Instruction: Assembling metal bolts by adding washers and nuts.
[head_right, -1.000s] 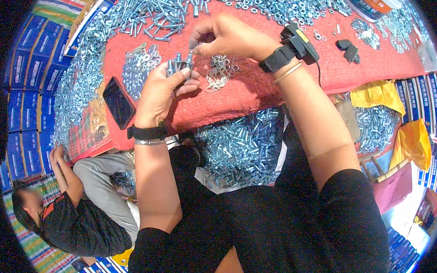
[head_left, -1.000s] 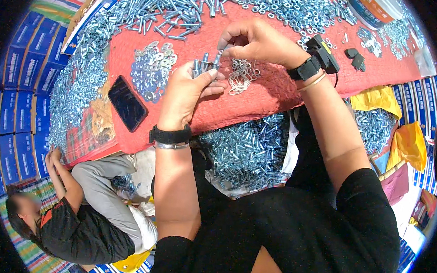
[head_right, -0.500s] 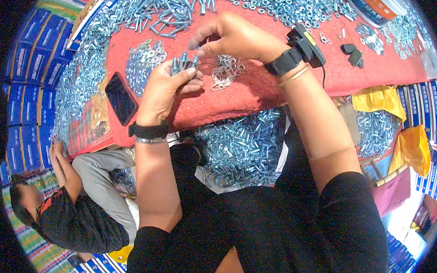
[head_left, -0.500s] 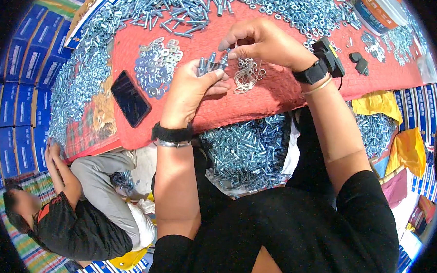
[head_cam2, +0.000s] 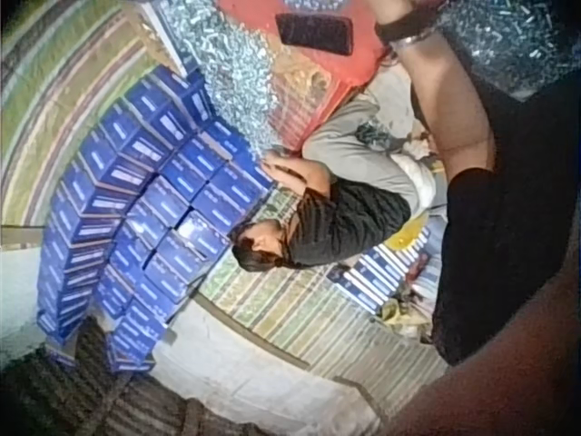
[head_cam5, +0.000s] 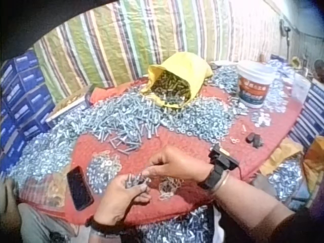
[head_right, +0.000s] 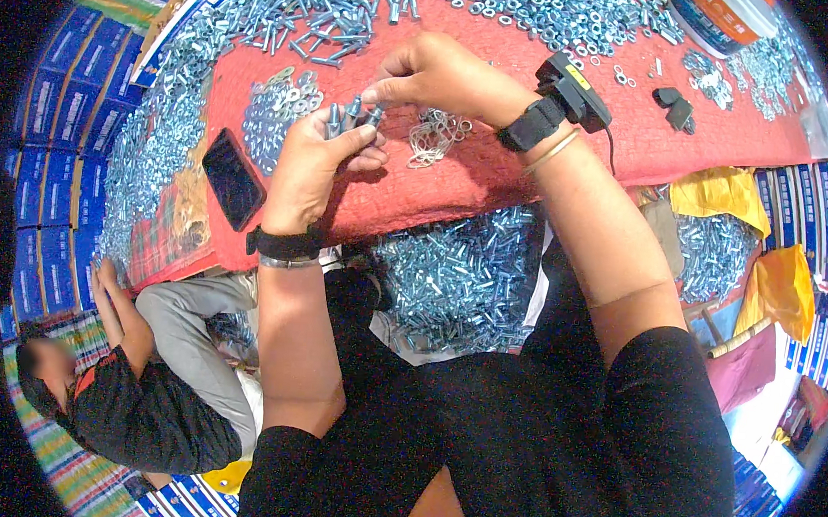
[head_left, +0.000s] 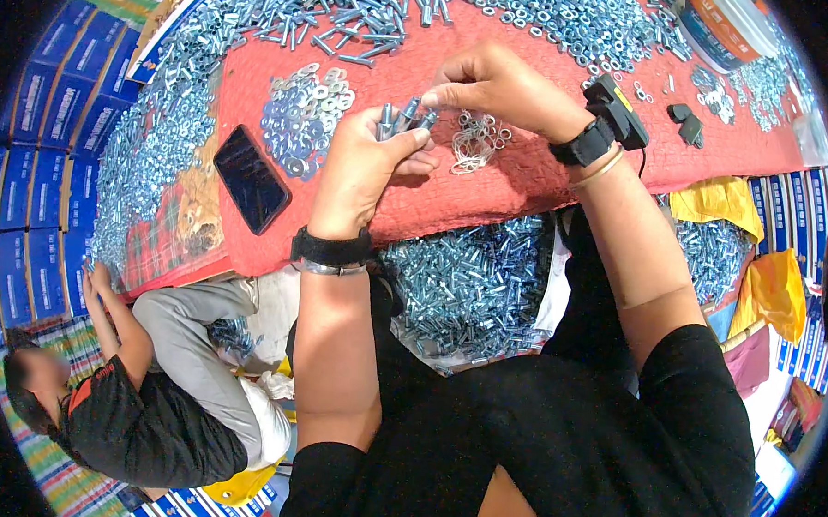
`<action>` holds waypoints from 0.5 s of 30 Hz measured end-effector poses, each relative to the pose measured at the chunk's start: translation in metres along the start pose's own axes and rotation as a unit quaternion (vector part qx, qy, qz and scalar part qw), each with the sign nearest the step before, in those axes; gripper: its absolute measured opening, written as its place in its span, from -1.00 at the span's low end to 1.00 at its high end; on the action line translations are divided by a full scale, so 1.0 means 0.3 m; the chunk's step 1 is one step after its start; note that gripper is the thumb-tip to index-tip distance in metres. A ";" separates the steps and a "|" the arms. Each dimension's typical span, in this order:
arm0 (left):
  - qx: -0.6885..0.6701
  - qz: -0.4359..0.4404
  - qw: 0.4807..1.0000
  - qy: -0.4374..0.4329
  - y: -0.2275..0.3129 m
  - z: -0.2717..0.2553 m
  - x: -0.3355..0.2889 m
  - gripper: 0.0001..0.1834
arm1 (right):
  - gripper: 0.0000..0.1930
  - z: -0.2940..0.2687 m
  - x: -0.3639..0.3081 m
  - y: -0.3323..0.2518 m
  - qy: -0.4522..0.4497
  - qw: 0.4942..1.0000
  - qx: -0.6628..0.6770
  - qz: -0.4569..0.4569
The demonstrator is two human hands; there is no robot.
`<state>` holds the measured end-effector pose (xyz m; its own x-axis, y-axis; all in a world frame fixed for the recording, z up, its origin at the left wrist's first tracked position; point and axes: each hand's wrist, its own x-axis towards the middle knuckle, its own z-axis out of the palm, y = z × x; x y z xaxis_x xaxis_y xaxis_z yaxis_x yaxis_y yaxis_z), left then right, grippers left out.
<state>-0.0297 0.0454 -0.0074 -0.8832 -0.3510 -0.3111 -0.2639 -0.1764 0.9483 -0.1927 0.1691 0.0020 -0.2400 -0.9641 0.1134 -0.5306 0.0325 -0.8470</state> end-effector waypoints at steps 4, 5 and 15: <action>-0.016 -0.001 1.000 -0.001 -0.012 -0.006 0.005 -0.85 | -0.55 0.012 0.006 0.020 0.045 0.994 -0.086 0.048; -0.016 0.004 1.000 0.000 -0.010 -0.006 0.008 -0.85 | -0.55 0.023 0.002 0.028 0.045 0.994 -0.086 0.048; -0.029 0.032 0.999 0.010 -0.007 -0.019 0.004 -0.86 | -0.43 0.018 -0.011 0.031 0.057 0.997 0.005 0.059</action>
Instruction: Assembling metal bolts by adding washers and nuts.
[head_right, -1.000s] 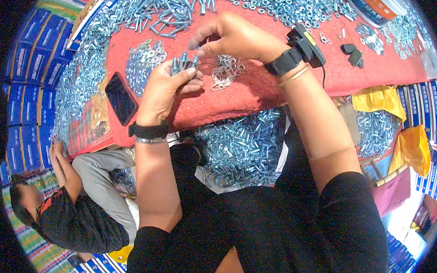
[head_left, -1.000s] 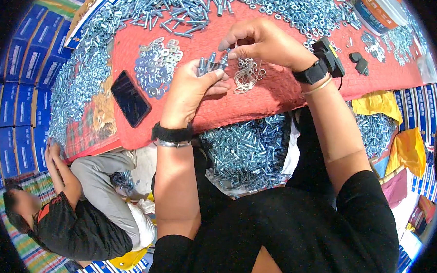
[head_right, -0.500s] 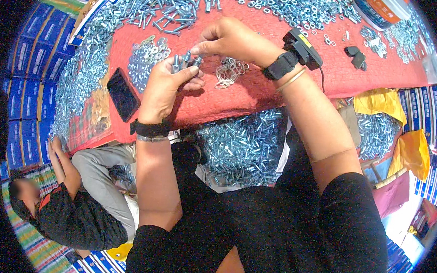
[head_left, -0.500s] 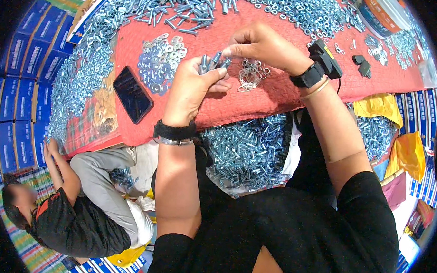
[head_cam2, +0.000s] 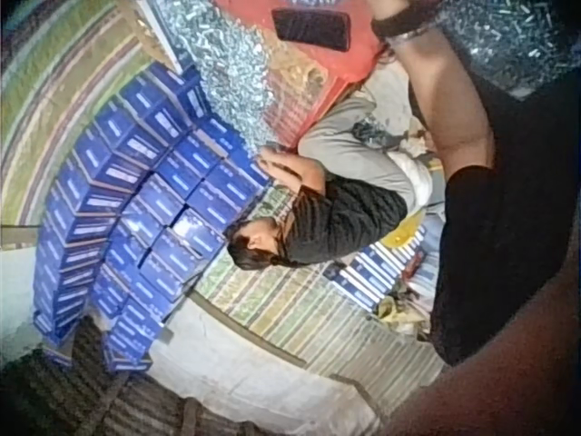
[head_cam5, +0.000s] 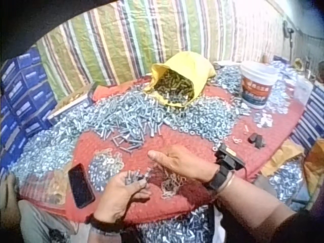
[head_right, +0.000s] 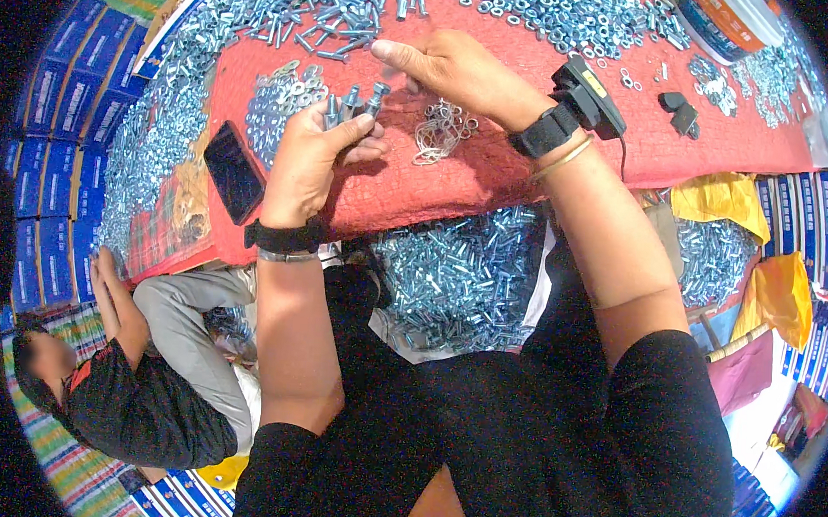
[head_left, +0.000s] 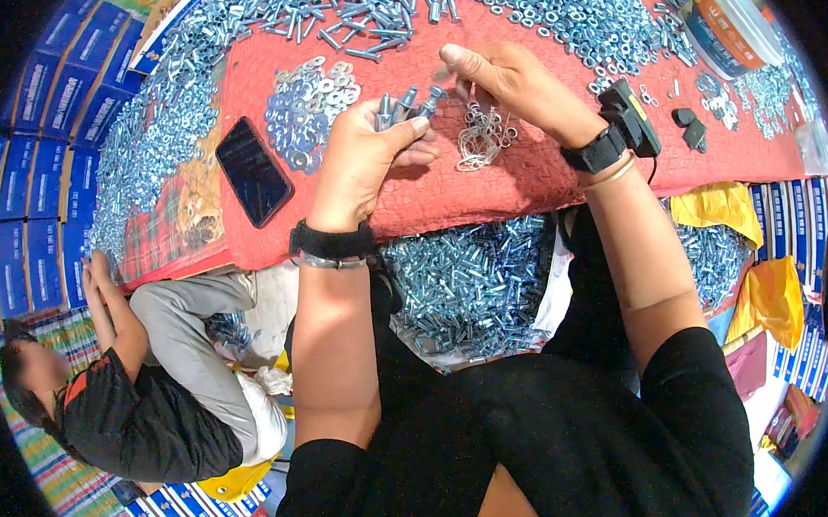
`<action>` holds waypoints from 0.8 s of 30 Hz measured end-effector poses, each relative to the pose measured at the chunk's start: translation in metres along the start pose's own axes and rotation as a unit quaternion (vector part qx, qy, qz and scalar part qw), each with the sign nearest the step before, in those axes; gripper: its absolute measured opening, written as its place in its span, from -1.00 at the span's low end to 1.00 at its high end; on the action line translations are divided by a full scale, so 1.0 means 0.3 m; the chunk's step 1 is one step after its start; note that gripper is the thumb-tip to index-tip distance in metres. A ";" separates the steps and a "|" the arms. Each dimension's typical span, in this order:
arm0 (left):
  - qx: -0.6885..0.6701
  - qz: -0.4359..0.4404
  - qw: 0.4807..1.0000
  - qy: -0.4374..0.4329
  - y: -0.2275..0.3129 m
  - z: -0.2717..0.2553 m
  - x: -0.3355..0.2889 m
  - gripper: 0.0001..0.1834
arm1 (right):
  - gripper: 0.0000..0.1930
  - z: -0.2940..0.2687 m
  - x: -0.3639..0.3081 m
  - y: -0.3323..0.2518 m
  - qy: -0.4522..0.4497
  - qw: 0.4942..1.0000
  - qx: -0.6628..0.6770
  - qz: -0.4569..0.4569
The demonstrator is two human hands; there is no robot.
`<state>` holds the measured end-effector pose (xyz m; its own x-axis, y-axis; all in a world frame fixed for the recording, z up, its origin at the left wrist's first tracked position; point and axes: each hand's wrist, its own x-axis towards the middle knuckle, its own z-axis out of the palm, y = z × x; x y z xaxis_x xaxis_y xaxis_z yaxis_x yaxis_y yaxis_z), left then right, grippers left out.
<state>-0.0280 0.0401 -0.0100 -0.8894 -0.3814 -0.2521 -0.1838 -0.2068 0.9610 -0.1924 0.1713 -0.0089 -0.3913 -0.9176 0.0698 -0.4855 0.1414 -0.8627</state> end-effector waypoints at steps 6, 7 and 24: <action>0.000 -0.008 1.000 -0.002 0.000 -0.003 -0.002 -0.88 | -0.38 -0.019 -0.004 -0.013 -0.040 0.998 0.053 -0.006; 0.000 -0.008 1.000 -0.002 0.001 -0.004 -0.002 -0.88 | -0.37 -0.027 -0.002 -0.014 -0.059 0.997 0.009 0.052; -0.015 -0.005 1.000 0.021 0.009 -0.012 -0.019 -0.86 | -0.35 -0.042 -0.036 -0.037 -0.095 0.991 0.088 0.038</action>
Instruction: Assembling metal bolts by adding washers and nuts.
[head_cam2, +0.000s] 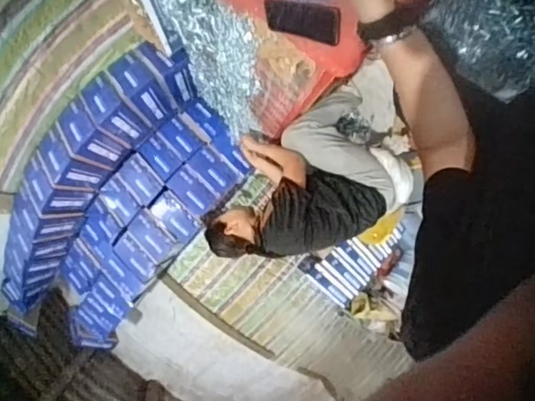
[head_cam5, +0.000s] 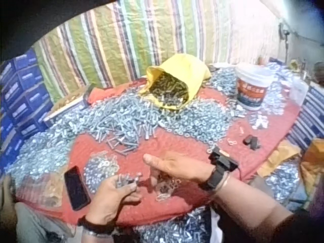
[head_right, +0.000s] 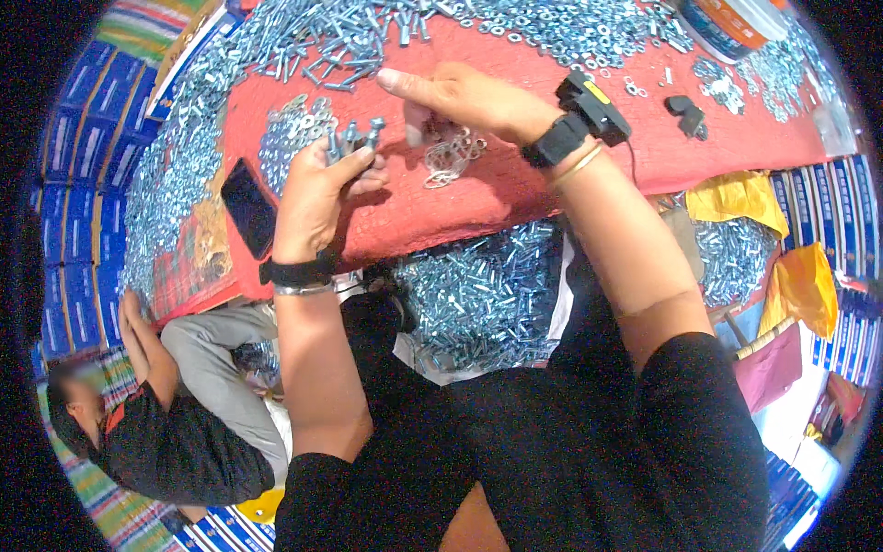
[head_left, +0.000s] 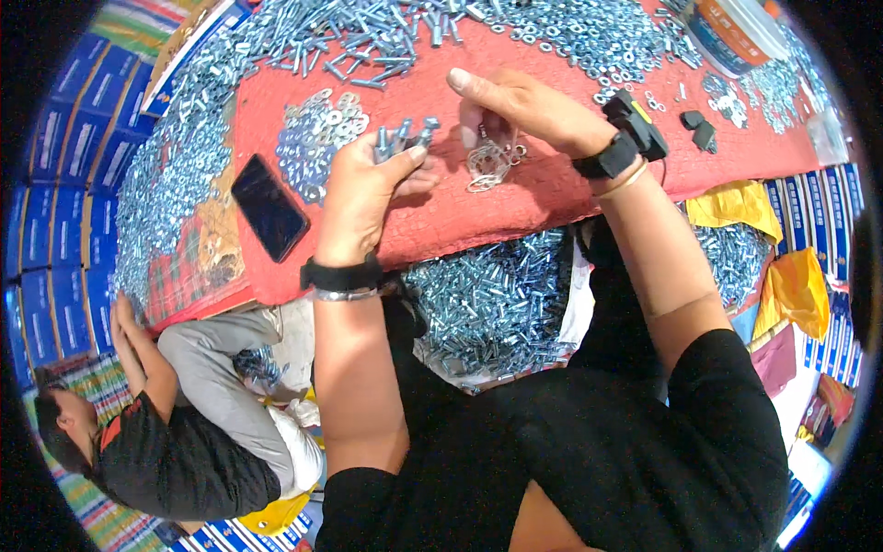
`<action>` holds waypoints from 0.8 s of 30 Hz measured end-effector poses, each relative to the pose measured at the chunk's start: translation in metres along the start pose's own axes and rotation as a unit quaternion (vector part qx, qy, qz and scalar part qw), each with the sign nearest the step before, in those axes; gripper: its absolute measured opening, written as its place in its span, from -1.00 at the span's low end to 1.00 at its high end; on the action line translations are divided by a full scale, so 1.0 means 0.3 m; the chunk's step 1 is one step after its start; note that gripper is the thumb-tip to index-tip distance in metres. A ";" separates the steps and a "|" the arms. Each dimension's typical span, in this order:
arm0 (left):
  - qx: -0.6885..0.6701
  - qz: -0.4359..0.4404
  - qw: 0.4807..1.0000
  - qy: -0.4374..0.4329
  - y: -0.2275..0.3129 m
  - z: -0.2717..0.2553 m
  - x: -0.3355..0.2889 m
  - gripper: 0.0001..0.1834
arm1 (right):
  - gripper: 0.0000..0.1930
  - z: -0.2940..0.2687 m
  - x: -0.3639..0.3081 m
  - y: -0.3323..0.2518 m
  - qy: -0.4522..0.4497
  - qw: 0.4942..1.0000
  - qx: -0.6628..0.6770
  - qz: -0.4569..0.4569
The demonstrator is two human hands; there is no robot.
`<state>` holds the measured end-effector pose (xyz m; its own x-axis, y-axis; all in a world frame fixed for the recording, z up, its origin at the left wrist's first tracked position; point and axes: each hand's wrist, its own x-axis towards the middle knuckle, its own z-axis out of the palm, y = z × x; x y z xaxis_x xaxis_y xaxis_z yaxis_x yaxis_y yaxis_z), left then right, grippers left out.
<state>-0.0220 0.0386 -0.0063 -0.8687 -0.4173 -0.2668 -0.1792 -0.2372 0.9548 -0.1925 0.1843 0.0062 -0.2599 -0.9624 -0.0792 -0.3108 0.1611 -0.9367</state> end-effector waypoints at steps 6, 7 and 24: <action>0.011 0.010 1.000 -0.005 0.003 0.007 0.000 -0.86 | -0.33 0.016 -0.012 -0.013 0.037 0.998 0.006 -0.052; 0.011 0.005 1.000 -0.005 -0.001 0.007 0.002 -0.87 | -0.33 -0.003 -0.006 -0.002 0.017 1.000 -0.022 -0.013; 0.013 -0.024 0.999 -0.026 0.008 -0.005 -0.006 -0.86 | -0.68 -0.170 0.022 0.183 0.379 0.841 -0.387 -0.006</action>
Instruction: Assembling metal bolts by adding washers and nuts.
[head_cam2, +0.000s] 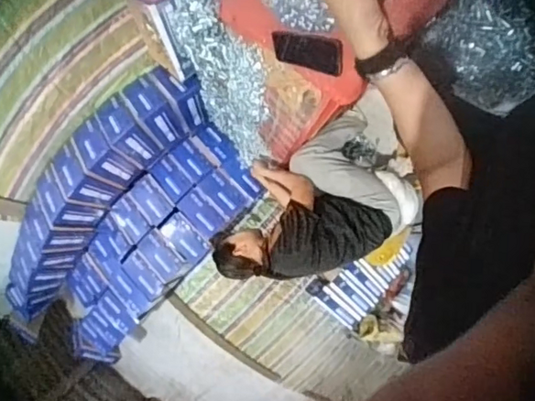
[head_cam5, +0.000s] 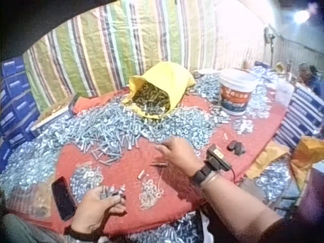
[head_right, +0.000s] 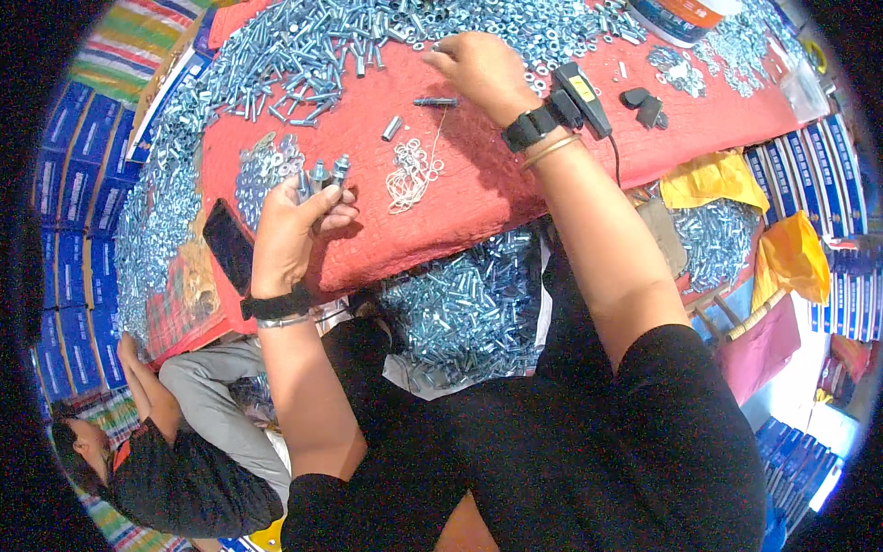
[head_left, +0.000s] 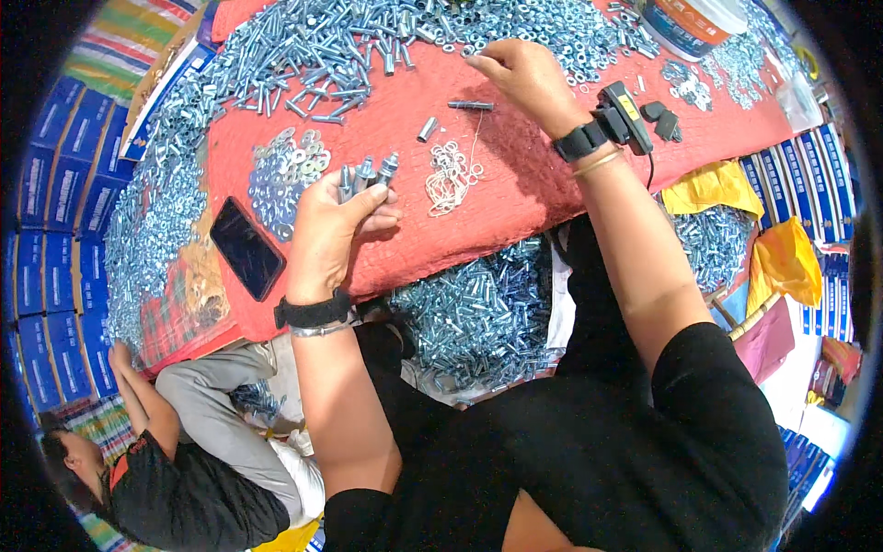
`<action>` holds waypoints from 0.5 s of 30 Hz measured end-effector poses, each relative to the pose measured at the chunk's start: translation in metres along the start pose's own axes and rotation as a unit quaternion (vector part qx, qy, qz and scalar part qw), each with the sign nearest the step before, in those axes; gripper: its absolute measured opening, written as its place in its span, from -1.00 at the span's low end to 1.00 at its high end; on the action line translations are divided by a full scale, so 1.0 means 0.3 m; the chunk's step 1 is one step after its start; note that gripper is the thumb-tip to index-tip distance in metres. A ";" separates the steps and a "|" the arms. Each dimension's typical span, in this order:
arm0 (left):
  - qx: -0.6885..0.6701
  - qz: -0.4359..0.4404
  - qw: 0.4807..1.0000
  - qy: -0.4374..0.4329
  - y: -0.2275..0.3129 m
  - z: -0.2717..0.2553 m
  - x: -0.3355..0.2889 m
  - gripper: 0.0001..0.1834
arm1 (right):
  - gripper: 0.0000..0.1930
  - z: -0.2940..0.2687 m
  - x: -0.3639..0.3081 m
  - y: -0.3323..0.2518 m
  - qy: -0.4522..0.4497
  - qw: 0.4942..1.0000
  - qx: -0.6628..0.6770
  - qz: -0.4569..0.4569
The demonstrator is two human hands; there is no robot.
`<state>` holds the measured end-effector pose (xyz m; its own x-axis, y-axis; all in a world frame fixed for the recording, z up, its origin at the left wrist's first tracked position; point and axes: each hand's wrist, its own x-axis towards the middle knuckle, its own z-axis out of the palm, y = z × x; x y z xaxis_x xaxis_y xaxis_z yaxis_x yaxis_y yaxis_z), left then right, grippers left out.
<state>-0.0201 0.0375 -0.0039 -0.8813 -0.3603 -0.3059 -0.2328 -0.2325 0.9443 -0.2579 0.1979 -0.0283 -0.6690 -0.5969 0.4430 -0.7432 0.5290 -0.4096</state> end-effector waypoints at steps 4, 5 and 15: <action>0.012 0.000 0.999 -0.030 -0.001 0.009 0.002 -0.87 | -0.81 0.022 0.005 0.127 0.019 0.989 -0.139 0.036; 0.013 -0.001 0.999 -0.029 -0.001 0.005 0.002 -0.87 | -0.80 0.031 0.006 0.148 0.016 0.979 -0.195 0.054; 0.097 -0.104 0.960 -0.242 0.013 -0.004 -0.046 -0.83 | -0.80 0.044 0.019 0.149 0.010 0.969 -0.229 0.089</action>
<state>-0.0084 0.0405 0.0038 -0.8844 0.1478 -0.4427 -0.4552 -0.0643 0.8881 -0.2947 0.2103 -0.0545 -0.7838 -0.4626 0.4143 -0.5397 0.8375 -0.0857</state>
